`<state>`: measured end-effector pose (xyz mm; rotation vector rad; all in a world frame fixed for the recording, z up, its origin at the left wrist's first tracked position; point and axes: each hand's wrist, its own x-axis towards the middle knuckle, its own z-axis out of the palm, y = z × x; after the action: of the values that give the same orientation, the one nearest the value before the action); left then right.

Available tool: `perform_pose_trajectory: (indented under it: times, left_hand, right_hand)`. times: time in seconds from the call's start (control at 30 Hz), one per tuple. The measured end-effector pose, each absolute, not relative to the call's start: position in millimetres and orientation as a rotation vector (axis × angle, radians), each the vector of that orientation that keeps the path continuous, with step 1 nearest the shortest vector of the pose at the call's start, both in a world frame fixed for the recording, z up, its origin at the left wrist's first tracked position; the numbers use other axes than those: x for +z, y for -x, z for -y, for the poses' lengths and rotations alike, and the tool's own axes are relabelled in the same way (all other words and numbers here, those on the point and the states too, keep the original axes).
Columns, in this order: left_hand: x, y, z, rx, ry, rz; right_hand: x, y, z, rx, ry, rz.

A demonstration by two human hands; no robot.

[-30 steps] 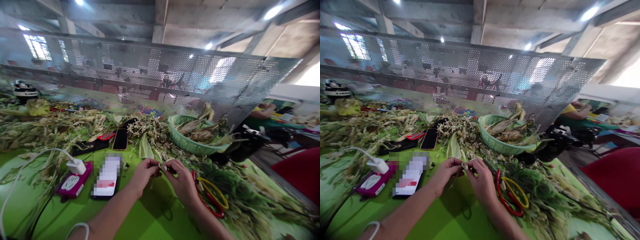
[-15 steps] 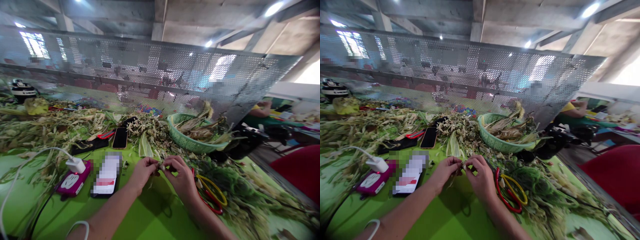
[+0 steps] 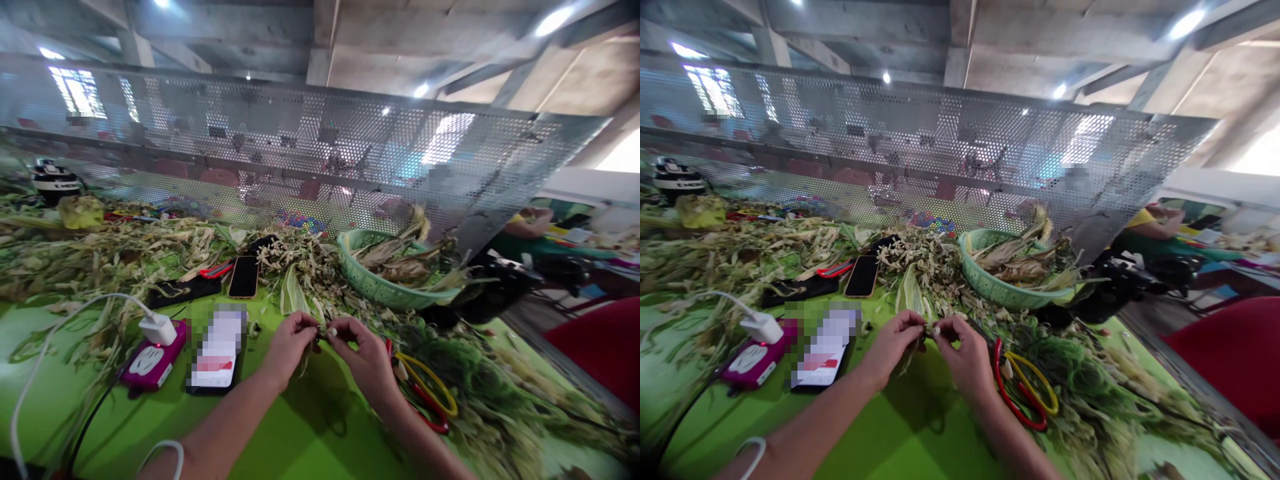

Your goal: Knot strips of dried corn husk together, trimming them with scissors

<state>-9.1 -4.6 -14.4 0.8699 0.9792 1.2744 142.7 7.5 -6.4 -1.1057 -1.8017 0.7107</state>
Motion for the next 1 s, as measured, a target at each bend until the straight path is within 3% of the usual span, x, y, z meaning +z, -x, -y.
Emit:
perform_pose_trajectory:
  times: [0.53, 1.0]
  left_hand:
    - [-18.6, 6.8, 3.2, 1.226, -0.818, -0.870]
    - [-23.2, 8.4, -1.5, 1.309, -0.737, -0.881]
  right_hand:
    - [-5.2, -145.2, -8.8, 0.417, 1.105, 1.874]
    - [-9.7, -145.7, -10.2, 0.473, 1.135, 1.946]
